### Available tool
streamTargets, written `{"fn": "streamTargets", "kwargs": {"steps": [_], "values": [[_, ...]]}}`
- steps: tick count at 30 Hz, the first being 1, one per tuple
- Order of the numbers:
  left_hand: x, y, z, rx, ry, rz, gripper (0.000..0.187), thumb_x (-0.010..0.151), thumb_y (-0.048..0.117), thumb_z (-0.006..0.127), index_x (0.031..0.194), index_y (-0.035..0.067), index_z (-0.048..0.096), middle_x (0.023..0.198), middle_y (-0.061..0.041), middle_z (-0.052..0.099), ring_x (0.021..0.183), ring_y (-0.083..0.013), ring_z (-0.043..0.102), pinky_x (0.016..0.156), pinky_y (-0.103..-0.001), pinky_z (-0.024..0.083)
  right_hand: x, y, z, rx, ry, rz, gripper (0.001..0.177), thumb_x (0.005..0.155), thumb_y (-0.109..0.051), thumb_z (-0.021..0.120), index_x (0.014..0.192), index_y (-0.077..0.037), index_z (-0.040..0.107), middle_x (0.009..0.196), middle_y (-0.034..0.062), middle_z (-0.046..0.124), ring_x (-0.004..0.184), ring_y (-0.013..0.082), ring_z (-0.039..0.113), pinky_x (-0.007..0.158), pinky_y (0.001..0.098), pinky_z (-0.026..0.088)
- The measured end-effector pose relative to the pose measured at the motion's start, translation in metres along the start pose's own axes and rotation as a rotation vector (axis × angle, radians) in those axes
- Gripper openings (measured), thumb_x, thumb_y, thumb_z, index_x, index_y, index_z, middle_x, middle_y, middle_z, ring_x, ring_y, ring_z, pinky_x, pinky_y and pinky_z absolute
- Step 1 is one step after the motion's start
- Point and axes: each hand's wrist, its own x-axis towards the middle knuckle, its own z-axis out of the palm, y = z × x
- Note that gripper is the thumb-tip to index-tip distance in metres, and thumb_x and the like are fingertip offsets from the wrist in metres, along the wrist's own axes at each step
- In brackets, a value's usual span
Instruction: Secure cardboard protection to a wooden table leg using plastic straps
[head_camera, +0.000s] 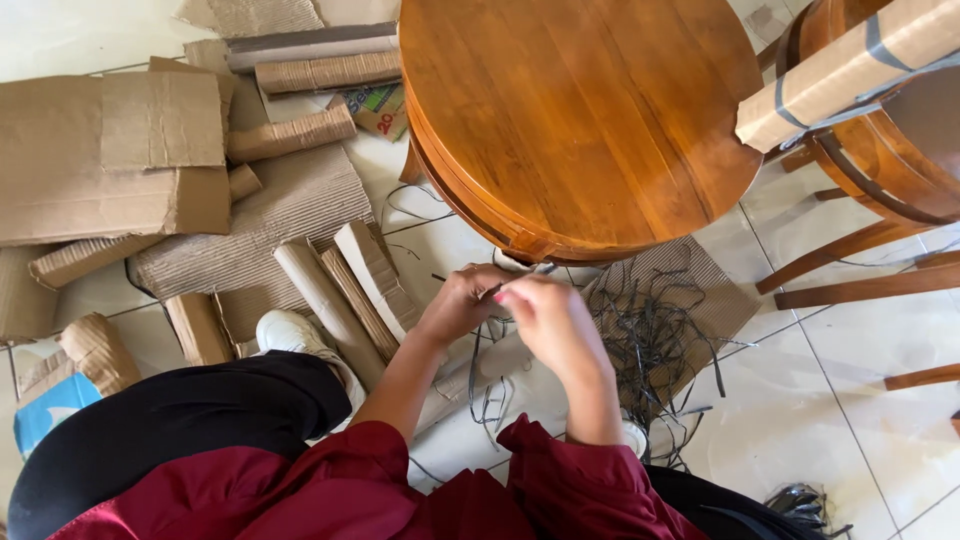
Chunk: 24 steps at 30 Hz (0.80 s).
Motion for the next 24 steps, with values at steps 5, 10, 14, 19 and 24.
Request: {"fn": "streamTargets", "kwargs": {"steps": [5,10,14,19,24], "values": [[0.003,0.01,-0.003,-0.073,0.046,-0.13,0.01,0.095,0.006,0.071,0.103,0.009,0.066,0.091,-0.007,0.075,0.09,-0.0273,0.075,0.088,-0.041,0.055,0.009,0.015,0.007,0.073,0.092,-0.08,0.013,0.084,0.004,0.071,0.092,-0.005,0.076,0.098,0.0143,0.075,0.093,0.0397,0.072,0.08,0.0457,0.061],[0.003,0.012,-0.009,-0.106,0.006,-0.199,0.015,0.099,0.011,0.066,0.111,0.01,0.057,0.077,-0.002,0.075,0.071,-0.018,0.072,0.079,-0.036,0.056,0.015,0.037,0.036,0.034,0.119,-0.111,0.014,0.077,0.005,0.08,0.084,-0.002,0.07,0.087,0.0151,0.071,0.085,0.0396,0.072,0.073,0.0467,0.062],[0.005,0.009,-0.002,-0.096,0.154,-0.222,0.025,0.098,0.006,0.069,0.115,0.007,0.052,0.081,-0.009,0.075,0.058,-0.0218,0.072,0.061,-0.032,0.058,0.017,0.046,0.05,0.041,0.224,-0.082,0.012,0.079,-0.003,0.079,0.075,-0.014,0.074,0.078,0.0078,0.071,0.079,0.0328,0.072,0.068,0.04,0.061],[0.009,0.014,0.001,-0.075,0.276,-0.263,0.029,0.098,0.004,0.068,0.116,0.006,0.045,0.095,-0.012,0.071,0.052,-0.0247,0.07,0.051,-0.033,0.057,0.017,0.047,0.062,0.003,0.285,-0.072,0.013,0.083,-0.009,0.076,0.082,-0.021,0.08,0.078,0.0089,0.07,0.075,0.0331,0.071,0.065,0.0424,0.059],[0.013,0.031,-0.01,0.14,0.118,-0.355,0.023,0.105,0.022,0.059,0.12,0.015,0.043,0.061,-0.004,0.069,0.058,-0.0238,0.073,0.063,-0.035,0.058,0.014,0.03,0.055,-0.205,0.129,0.05,0.015,0.093,-0.003,0.066,0.093,-0.007,0.08,0.093,0.0118,0.072,0.078,0.0339,0.073,0.075,0.0437,0.063]]}}
